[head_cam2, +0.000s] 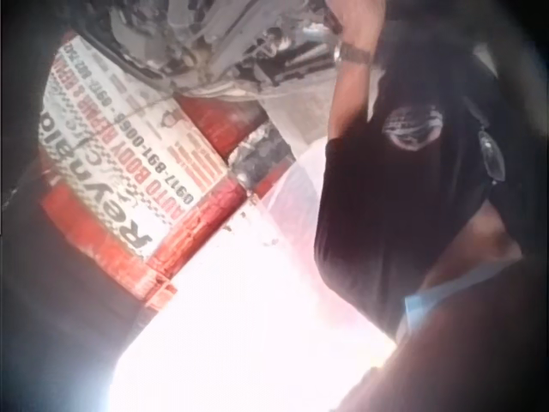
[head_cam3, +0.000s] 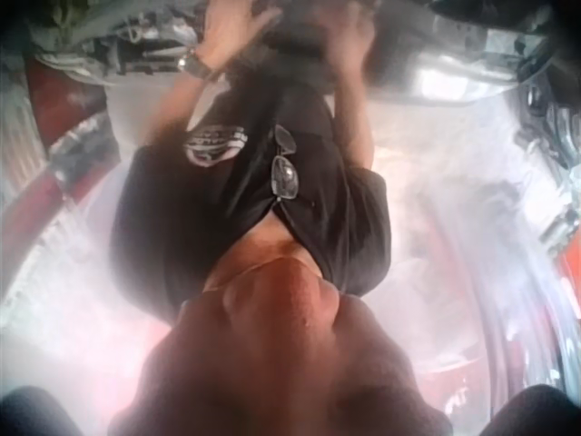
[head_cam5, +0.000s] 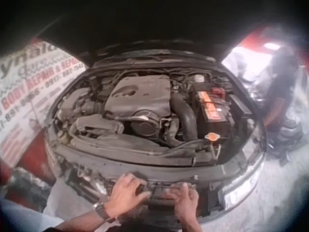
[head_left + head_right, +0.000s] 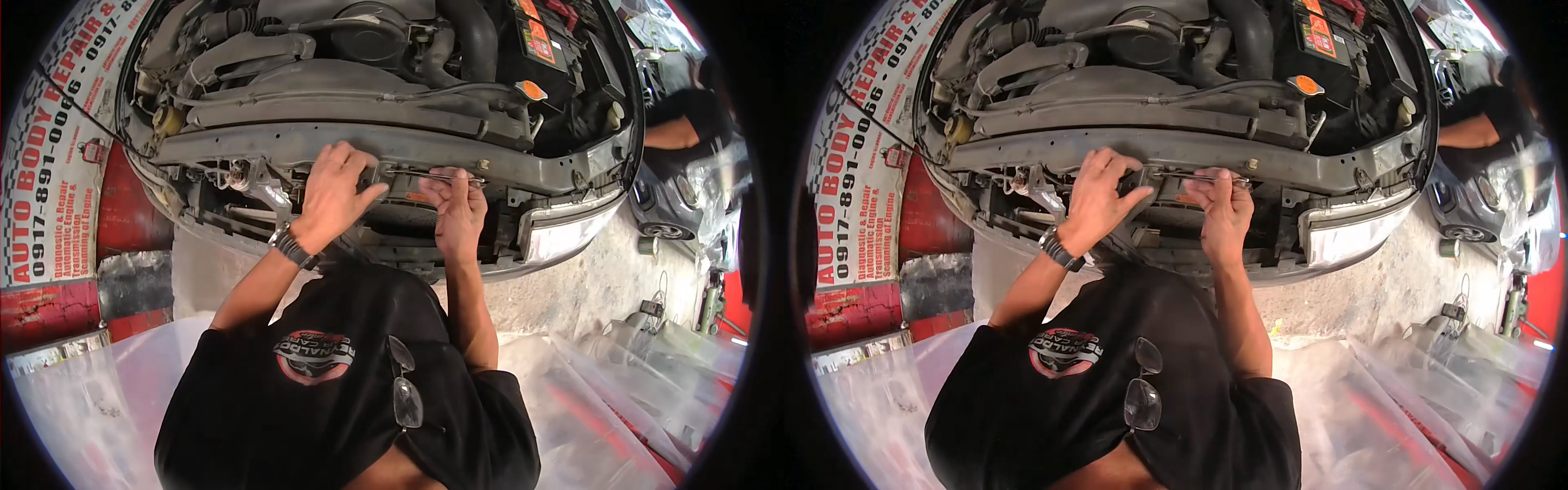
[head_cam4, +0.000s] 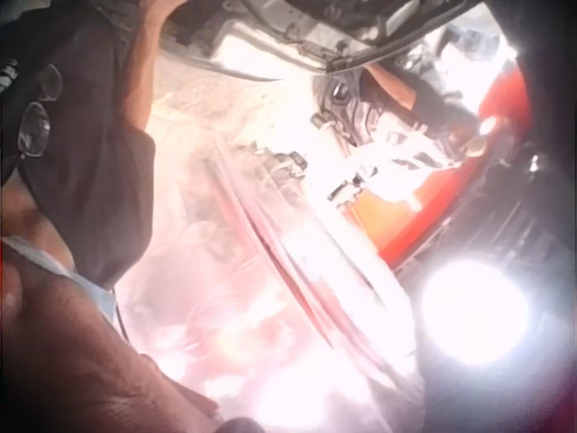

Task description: The person uses a socket wrench and a screwdriver to secure bolts and fasteners on the upper front bumper and headlight assembly of a vehicle. They handle a metal bolt and use a wrench to tighten it onto the frame.

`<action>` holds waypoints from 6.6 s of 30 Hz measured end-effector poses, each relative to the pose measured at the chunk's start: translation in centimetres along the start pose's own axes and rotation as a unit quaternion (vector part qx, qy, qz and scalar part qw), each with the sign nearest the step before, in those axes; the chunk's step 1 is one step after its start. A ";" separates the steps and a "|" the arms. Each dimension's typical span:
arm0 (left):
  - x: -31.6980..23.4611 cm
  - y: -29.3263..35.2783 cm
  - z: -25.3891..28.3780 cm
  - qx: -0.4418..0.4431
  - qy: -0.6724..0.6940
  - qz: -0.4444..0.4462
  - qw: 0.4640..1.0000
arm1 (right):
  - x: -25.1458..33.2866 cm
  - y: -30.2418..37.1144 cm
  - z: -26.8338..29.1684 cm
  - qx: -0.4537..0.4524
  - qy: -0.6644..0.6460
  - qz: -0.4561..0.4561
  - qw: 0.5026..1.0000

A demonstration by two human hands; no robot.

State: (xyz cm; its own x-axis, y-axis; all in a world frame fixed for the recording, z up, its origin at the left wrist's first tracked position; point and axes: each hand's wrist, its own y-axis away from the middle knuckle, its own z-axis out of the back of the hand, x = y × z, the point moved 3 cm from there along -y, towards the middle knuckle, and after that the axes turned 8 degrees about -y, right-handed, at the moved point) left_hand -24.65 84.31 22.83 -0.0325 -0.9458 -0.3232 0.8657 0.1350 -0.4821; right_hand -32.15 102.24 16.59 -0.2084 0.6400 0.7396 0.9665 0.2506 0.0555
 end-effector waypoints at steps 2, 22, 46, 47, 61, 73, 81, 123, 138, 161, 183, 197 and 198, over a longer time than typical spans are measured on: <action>0.3 -0.7 -1.4 0.023 -0.028 -0.016 0.999 | -0.8 -0.1 0.3 -0.002 -0.018 -0.005 1.000; 0.7 -1.5 -2.8 0.028 -0.002 -0.004 1.000 | -0.4 0.3 0.1 -0.048 -0.033 -0.032 0.998; 1.7 -1.1 -2.4 0.082 -0.058 -0.048 0.994 | -2.0 0.0 -13.0 0.241 0.681 0.259 0.641; 1.7 -0.9 -2.4 0.060 -0.039 -0.049 0.996 | -1.1 0.3 -13.0 0.242 0.663 0.282 0.649; 1.2 -1.1 -2.6 0.042 0.061 -0.033 0.997 | 0.8 1.5 -4.3 0.030 0.233 0.119 0.965; 0.6 -1.2 -2.9 0.010 0.020 -0.042 0.999 | -3.3 2.0 1.5 -0.124 -0.164 -0.052 0.977; 0.4 -1.1 -3.3 0.017 0.004 -0.008 1.000 | -2.8 2.0 1.1 -0.122 -0.096 -0.033 0.987; 2.1 0.5 -3.2 0.009 0.014 -0.061 0.998 | 0.0 1.6 -10.1 0.233 0.595 0.256 0.725; 1.1 -0.5 -2.9 0.003 0.079 -0.038 0.996 | 0.1 1.5 -2.2 -0.024 0.072 0.075 0.994; 0.4 -1.1 -3.2 -0.010 0.018 0.020 1.000 | -0.9 0.7 -1.7 -0.035 0.082 0.074 0.993; 2.7 0.6 -3.6 -0.002 0.136 0.052 0.989 | -1.7 3.5 -12.8 0.297 0.612 0.328 0.655; 0.6 -0.8 -3.0 -0.003 0.076 -0.040 0.996 | 0.3 -0.7 -1.4 -0.085 0.026 0.060 0.994; 0.4 -0.8 -3.1 -0.004 0.064 -0.043 0.997 | 0.0 -0.8 -1.1 -0.086 0.009 0.063 0.994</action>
State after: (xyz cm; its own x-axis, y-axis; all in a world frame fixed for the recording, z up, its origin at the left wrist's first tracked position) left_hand -26.92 84.72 20.62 -0.1702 -0.9088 -0.3810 0.8533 0.0575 -0.5182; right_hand -32.72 101.26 17.25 -0.0836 0.6452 0.7595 0.9963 0.0406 0.0752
